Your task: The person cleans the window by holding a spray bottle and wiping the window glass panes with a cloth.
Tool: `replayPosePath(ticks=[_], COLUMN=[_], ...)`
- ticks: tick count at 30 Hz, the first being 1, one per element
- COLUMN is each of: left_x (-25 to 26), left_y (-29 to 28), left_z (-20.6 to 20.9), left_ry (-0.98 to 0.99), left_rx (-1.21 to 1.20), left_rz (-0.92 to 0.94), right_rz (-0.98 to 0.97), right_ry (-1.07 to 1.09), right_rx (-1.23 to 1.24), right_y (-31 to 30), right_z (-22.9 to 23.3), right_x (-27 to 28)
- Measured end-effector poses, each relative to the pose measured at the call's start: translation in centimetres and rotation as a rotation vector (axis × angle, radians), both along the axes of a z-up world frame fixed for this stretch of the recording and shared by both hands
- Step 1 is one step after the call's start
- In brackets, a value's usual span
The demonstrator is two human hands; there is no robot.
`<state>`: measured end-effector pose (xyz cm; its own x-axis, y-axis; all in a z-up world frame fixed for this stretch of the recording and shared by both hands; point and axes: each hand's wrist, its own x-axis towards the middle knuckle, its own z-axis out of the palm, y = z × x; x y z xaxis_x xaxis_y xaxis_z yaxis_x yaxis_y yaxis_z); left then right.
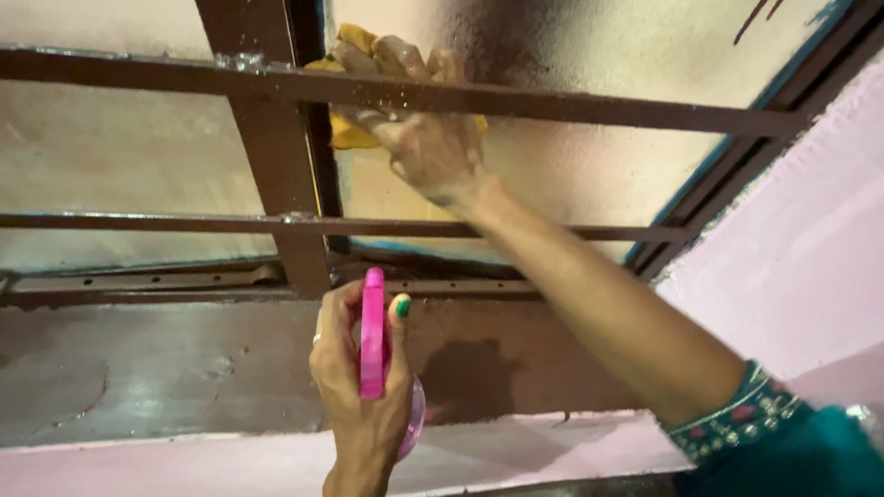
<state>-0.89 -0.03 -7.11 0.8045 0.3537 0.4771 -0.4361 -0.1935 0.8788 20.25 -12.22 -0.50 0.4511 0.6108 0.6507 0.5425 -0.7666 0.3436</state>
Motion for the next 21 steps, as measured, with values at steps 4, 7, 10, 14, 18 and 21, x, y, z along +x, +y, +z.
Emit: replayPosePath(ticks=[4,7,10,14,18,21], left_x=[0.1,0.2,0.1,-0.3,-0.4,-0.7], left_y=[-0.3,-0.2,-0.4,-0.9,-2.1,-2.3], left_z=[0.2,0.7,1.0,0.9,1.1,1.3], left_ry=[0.005,-0.007,-0.032,0.049,-0.012,-0.012], left_rx=[-0.007,-0.042,-0.004,-0.007,-0.039,0.009], left_rz=[-0.013,-0.039,-0.028,-0.054,-0.086,-0.058], right_rz=[0.185,0.281,0.304,0.048,0.199,0.194], right_ry=[-0.227,-0.386,-0.183,-0.185,-0.09,-0.064], right_rx=[-0.18,-0.281,-0.315,-0.036,-0.318,-0.22], right_y=[0.5,-1.4,-4.0,-5.5,-6.7,-8.8], right_z=[-0.9,-0.8,-0.6,-1.1,-0.9,0.8], right_x=[-0.6,-0.6,-0.4,-1.8,-4.0,-3.7])
